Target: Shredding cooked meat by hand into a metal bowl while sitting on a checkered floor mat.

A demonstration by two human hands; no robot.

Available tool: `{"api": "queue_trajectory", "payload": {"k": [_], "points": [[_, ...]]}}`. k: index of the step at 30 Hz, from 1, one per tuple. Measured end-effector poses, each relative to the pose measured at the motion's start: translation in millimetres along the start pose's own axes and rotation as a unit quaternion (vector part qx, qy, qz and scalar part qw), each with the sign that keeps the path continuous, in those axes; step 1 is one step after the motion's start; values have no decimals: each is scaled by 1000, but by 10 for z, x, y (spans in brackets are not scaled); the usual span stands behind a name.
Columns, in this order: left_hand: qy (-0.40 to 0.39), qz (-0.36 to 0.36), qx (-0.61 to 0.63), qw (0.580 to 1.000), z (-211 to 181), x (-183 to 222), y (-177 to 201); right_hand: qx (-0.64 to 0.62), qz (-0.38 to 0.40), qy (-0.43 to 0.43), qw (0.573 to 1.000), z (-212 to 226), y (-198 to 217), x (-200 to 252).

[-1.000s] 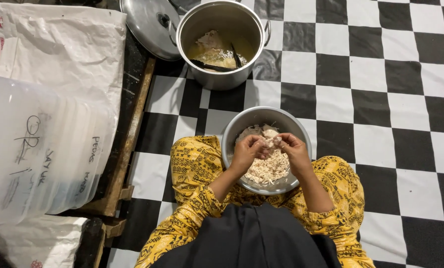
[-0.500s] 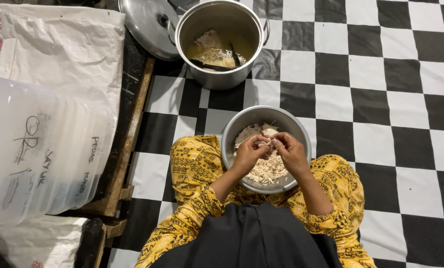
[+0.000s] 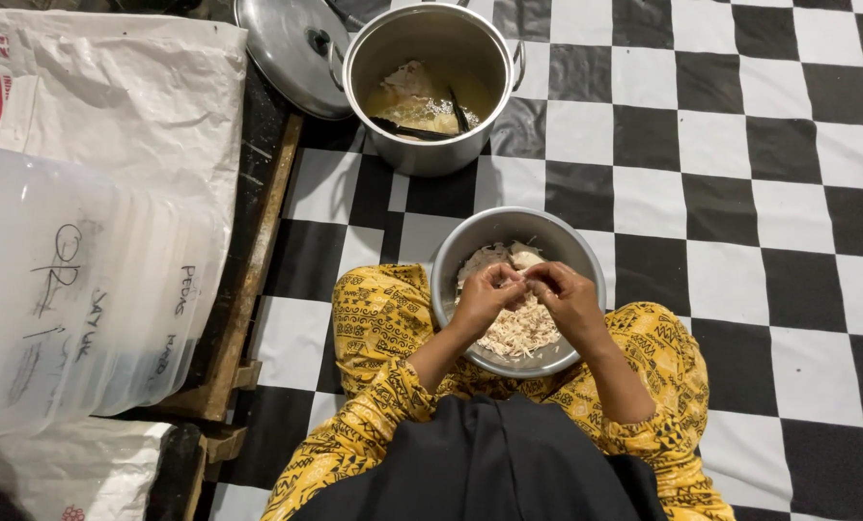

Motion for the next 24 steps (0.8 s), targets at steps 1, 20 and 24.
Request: {"api": "queue_trajectory", "payload": {"k": [1,20,24], "points": [[0,0,0,1000,-33,26,-10,0,0,0,1000,18,4,2],[47,-58,99,992,19,66,446,76,-95,38,992,108,493,-212],[85,-22,76,993,268,21,517,102,-190,267,939,1278,494,-722]]}}
Point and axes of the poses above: each hand's wrist, its own x-axis away from the middle knuckle, its own y-axis out of the back of the hand, z = x × y, the point moved 9 cm from there along -x, towards the middle knuckle, and after that the axes turned 12 degrees about y, right-handed, at the moved point
